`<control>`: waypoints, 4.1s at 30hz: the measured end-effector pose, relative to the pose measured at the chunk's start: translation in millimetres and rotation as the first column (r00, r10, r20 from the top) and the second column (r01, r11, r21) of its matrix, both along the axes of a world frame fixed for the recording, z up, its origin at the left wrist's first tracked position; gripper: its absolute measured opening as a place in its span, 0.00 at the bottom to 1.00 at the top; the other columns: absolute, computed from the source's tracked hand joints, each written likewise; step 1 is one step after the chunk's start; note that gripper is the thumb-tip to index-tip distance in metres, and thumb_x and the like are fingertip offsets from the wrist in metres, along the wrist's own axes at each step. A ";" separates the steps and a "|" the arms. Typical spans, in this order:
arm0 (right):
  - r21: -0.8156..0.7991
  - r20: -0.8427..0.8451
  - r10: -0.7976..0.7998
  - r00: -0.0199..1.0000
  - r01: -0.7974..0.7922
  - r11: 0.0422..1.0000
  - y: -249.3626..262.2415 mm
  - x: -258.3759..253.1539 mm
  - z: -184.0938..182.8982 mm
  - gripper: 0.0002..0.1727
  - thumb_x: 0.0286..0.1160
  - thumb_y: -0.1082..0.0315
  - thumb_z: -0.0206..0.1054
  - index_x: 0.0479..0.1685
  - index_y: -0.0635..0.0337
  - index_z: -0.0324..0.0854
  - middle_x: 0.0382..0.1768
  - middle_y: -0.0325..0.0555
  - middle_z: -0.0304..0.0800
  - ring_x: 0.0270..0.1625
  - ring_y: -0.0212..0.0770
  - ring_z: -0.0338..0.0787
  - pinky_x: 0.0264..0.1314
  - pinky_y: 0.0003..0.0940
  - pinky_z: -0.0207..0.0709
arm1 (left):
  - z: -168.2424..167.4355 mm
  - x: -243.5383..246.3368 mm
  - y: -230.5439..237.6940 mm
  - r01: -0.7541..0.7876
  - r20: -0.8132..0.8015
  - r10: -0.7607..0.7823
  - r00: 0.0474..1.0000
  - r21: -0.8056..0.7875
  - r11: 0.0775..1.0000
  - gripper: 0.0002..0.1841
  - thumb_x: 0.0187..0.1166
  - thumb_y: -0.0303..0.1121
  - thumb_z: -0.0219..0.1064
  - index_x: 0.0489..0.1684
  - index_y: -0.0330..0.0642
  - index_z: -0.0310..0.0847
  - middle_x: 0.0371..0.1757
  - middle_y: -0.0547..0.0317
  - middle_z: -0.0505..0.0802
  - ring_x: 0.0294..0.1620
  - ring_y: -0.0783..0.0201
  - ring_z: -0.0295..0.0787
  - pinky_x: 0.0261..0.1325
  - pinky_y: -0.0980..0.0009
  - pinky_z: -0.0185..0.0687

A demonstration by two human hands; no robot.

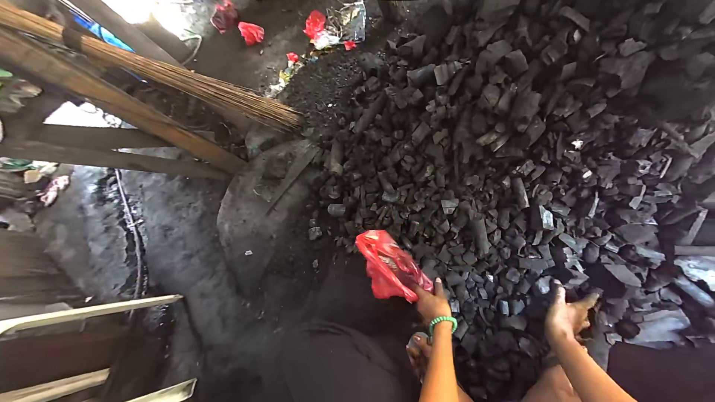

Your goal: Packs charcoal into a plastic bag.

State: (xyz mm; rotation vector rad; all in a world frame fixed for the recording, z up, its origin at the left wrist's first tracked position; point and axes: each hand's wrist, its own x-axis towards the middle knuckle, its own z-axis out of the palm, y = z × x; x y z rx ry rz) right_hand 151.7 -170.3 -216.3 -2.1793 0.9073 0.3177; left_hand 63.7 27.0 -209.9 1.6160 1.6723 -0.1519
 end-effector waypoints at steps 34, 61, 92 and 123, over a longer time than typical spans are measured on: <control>0.574 0.203 0.146 0.968 -0.239 0.783 14.5 -24.1 4.3 0.37 0.87 0.47 0.52 0.90 0.60 0.59 0.85 0.67 0.61 0.85 0.59 0.66 0.84 0.58 0.61 | 29.0 22.1 -66.2 0.500 0.487 -0.370 0.791 -0.167 0.850 0.40 0.83 0.50 0.67 0.86 0.30 0.60 0.74 0.30 0.82 0.78 0.40 0.77 0.82 0.45 0.67; 0.991 -0.136 -0.109 0.985 0.133 -0.035 52.3 -11.3 80.3 0.40 0.83 0.28 0.32 0.59 0.49 0.78 0.43 0.52 0.93 0.43 0.57 0.95 0.42 0.60 0.89 | 136.2 -5.8 10.7 0.641 -0.076 -0.637 0.767 0.138 0.755 0.32 0.75 0.22 0.68 0.83 0.41 0.70 0.87 0.32 0.64 0.65 0.39 0.86 0.66 0.50 0.84; -0.102 -0.309 0.947 -0.089 -0.987 -0.126 49.6 52.0 48.8 0.48 0.60 0.49 0.85 0.87 0.31 0.67 0.93 0.63 0.45 0.88 0.77 0.54 0.65 0.77 0.72 | 108.4 -37.5 69.8 0.345 0.214 -0.325 0.921 -0.064 0.936 0.33 0.70 0.20 0.71 0.80 0.34 0.67 0.76 0.28 0.76 0.66 0.40 0.84 0.62 0.49 0.85; 0.007 -0.091 0.996 0.018 -1.000 0.019 105.2 59.9 43.1 0.39 0.65 0.59 0.81 0.82 0.53 0.74 0.86 0.67 0.61 0.86 0.73 0.62 0.77 0.77 0.63 | 128.0 -47.5 65.4 0.422 0.041 -0.435 0.899 0.179 0.889 0.34 0.78 0.22 0.65 0.88 0.36 0.61 0.77 0.32 0.79 0.74 0.39 0.81 0.76 0.47 0.75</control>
